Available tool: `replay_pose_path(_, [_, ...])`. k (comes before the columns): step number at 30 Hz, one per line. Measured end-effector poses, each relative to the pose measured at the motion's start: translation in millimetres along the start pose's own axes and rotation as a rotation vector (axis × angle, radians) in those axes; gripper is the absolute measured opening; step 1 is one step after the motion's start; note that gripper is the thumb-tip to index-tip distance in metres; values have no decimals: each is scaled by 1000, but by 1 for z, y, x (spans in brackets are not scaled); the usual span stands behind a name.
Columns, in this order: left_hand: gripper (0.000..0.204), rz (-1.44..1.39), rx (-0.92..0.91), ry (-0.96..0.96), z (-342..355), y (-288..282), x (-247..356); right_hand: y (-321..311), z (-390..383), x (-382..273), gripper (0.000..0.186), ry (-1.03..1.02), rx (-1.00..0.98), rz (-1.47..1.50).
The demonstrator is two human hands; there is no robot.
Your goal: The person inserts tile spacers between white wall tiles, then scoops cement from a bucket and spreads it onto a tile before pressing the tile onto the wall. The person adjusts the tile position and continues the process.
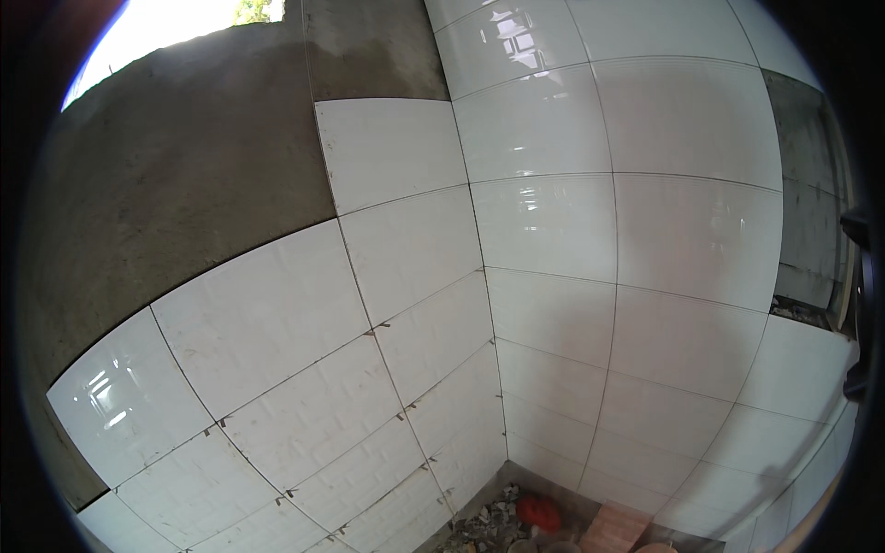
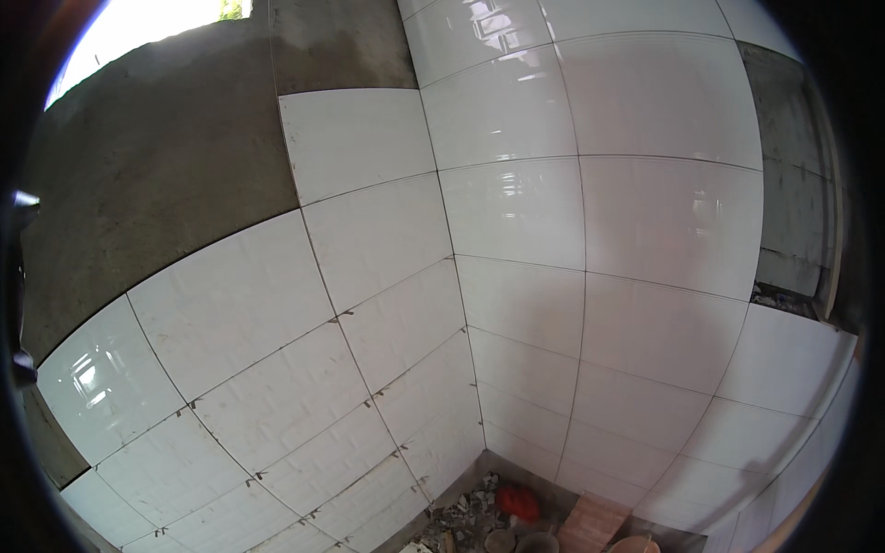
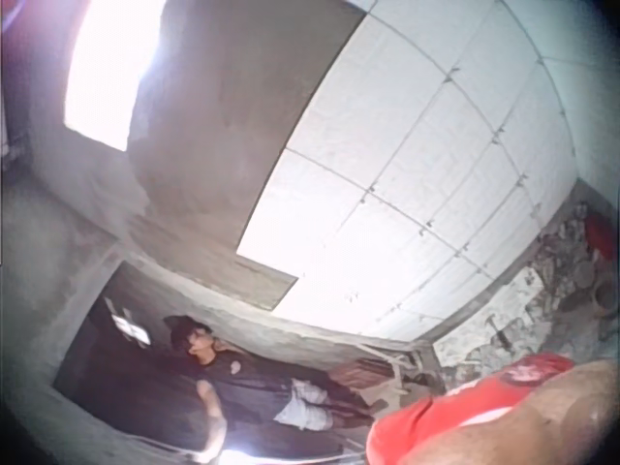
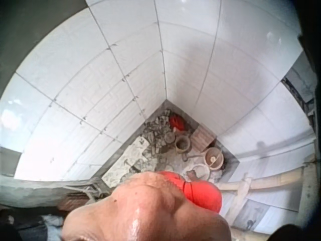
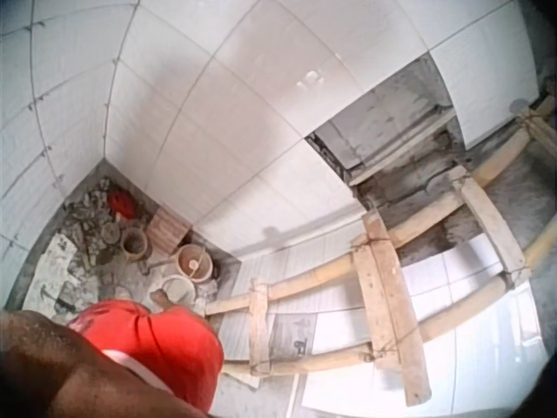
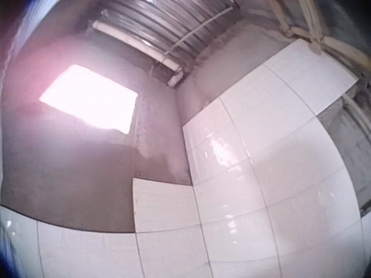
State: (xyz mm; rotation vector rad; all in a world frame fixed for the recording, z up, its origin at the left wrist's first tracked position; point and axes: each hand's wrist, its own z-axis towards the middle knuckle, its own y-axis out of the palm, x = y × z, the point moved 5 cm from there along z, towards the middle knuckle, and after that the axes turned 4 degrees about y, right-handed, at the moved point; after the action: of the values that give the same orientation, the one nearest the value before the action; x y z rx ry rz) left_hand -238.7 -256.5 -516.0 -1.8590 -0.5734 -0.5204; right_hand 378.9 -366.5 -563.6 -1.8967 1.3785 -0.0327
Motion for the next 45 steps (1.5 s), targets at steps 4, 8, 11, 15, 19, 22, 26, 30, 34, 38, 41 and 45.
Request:
replay_pose_path(4, [32, 92, 5, 104, -3, 8, 15, 46, 18, 51, 45, -20, -47, -96])
replay_pose_path(8, [31, 229, 41, 327, -26, 20, 16, 81, 8, 55, 45, -442, -58, -532])
replay_pose_path(11, [31, 323, 225, 755, -48, 25, 20, 49, 2, 58, 47, -45, 0, -57])
replay_pose_path(15, [30, 425, -178, 152, -24, 50, -32, 18, -14, 42, 53, 152, 16, 164])
replay_pose_path(19, [32, 490, -185, 346, -34, 57, -51, 17, -19, 47, 53, 113, 74, 90])
replay_pose_path(22, [35, 696, -124, 692, -64, 60, -49, 28, -31, 66, 52, 80, 107, 16])
replay_pose_path(26, [35, 470, -503, 153, -95, 73, -59, 47, -53, 89, 61, 209, -67, 173])
replay_pose_path(30, [21, 526, -395, 142, -114, 61, -23, 37, -68, 94, 55, 223, -38, 90])
replay_pose_path(34, [25, -847, 64, -732, -132, 52, -12, 26, -79, 88, 37, 286, -100, 491])
replay_pose_path(38, [34, -861, 110, -770, -141, 34, 14, 18, -79, 69, 33, 230, -166, 453])
replay_pose_path(41, [34, -902, 150, -769, -154, 25, 24, 20, -78, 59, 34, 258, -231, 402])
replay_pose_path(45, [30, -938, 267, -822, -185, 25, 18, 22, -77, 41, 31, 272, -338, 230])
